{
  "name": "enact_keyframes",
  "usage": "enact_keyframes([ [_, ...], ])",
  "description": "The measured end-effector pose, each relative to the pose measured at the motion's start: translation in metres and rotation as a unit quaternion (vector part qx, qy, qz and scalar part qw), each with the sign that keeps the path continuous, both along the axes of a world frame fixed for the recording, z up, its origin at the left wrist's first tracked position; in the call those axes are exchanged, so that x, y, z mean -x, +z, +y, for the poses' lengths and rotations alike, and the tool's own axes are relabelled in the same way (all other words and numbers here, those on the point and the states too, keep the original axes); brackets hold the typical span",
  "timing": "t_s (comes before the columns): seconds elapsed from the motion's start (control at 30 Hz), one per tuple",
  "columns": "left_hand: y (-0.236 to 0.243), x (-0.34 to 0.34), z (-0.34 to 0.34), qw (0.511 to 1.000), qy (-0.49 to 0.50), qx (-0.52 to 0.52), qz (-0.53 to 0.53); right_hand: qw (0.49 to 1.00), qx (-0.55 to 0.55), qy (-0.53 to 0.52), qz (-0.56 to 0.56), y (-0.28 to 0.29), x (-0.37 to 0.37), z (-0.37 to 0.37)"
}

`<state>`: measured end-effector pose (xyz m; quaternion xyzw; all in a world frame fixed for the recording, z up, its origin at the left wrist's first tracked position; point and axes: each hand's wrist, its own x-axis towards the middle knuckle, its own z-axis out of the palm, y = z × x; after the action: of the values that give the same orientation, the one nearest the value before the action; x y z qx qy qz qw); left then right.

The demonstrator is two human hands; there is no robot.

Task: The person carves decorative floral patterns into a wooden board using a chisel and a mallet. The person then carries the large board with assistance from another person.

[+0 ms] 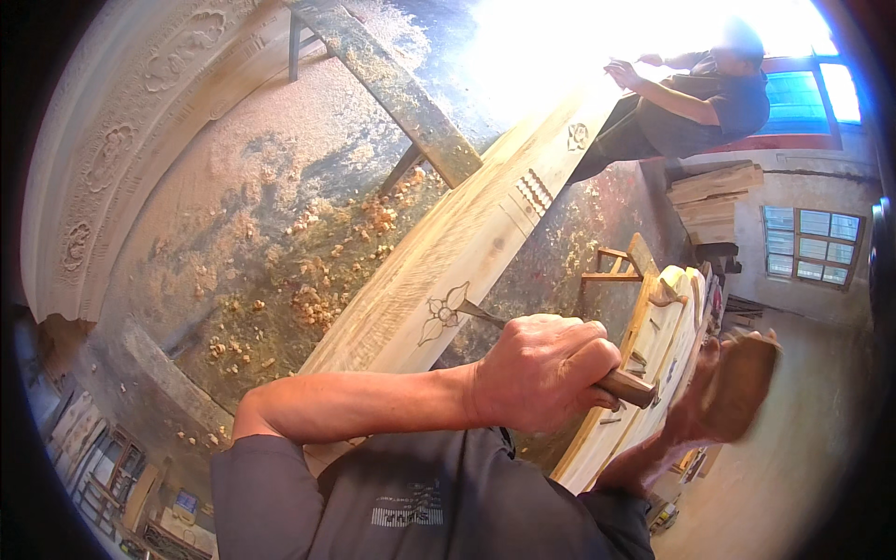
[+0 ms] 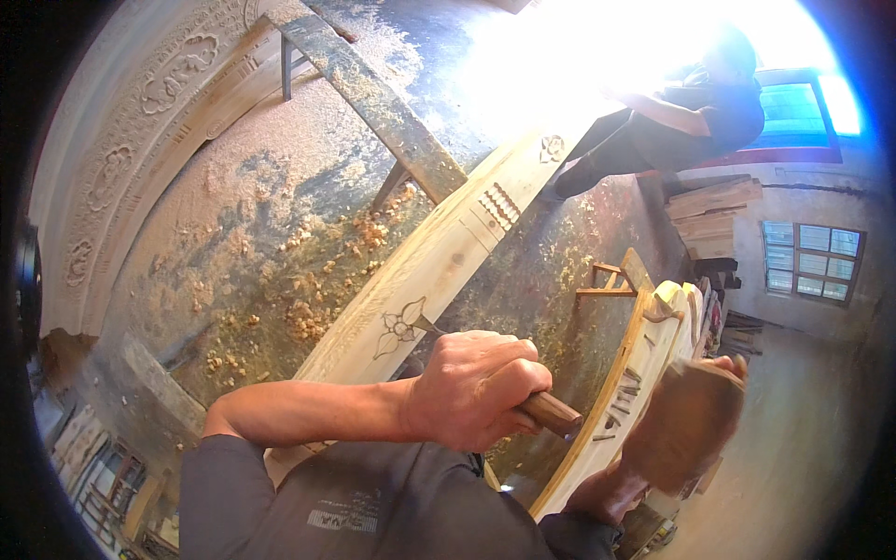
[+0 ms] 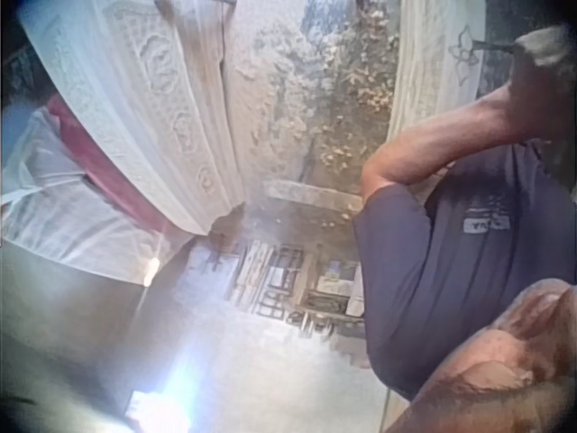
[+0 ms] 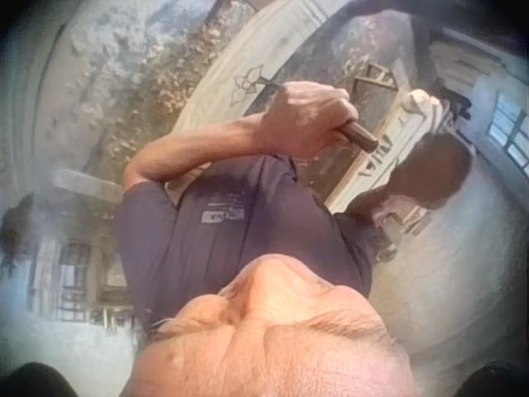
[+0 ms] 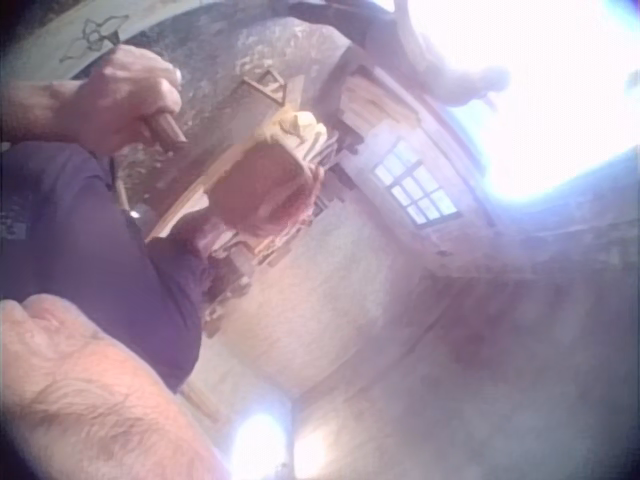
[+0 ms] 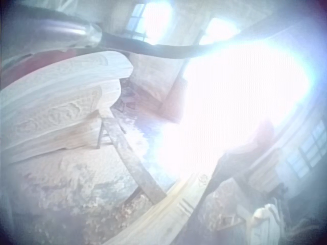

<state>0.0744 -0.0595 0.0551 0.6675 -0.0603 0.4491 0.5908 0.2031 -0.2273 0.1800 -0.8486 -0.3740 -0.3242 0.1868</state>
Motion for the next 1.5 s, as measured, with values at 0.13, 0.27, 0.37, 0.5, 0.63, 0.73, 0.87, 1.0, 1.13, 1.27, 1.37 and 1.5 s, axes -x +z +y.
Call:
enact_keyframes([
  [0.13,0.002,-0.007,0.001,1.0,-0.029,0.006,0.01,0.994,-0.057,0.075,0.05,0.009,0.004,0.0],
  [0.27,0.001,-0.008,-0.003,1.0,-0.02,0.01,0.015,0.967,-0.208,0.116,0.092,0.003,0.001,-0.005],
  [0.37,0.002,-0.005,0.0,1.0,-0.021,0.013,0.002,0.916,-0.304,0.177,0.191,0.014,0.006,-0.018],
  [0.5,-0.003,-0.005,-0.002,1.0,-0.006,-0.001,0.005,0.992,-0.021,0.062,0.109,-0.008,0.015,-0.006],
  [0.63,-0.002,-0.009,-0.001,1.0,-0.016,-0.003,-0.001,0.997,-0.049,0.047,0.044,0.002,0.01,-0.004],
  [0.73,0.001,-0.006,0.0,1.0,-0.027,0.001,0.01,0.889,-0.366,0.16,0.225,0.013,0.022,-0.002],
  [0.87,-0.002,-0.005,0.001,1.0,-0.021,0.004,0.014,0.994,-0.046,0.024,0.095,-0.016,0.023,-0.008],
  [1.0,0.0,-0.006,0.003,0.999,-0.045,0.003,0.027,0.999,-0.024,-0.033,0.026,-0.014,0.014,-0.015],
  [1.13,0.001,-0.002,0.008,0.991,-0.113,-0.024,0.072,0.992,-0.075,0.07,0.08,-0.011,0.013,-0.002],
  [1.27,0.002,-0.001,0.012,0.996,-0.066,-0.005,0.056,0.992,-0.075,0.071,0.069,-0.019,0.012,-0.006],
  [1.37,0.0,-0.007,0.008,0.998,-0.016,0.025,0.05,0.987,-0.104,0.083,0.09,-0.018,0.005,-0.015],
  [1.5,0.001,-0.008,0.007,0.999,0.009,0.034,0.032,0.951,-0.277,0.093,0.102,-0.005,0.002,-0.017],
])
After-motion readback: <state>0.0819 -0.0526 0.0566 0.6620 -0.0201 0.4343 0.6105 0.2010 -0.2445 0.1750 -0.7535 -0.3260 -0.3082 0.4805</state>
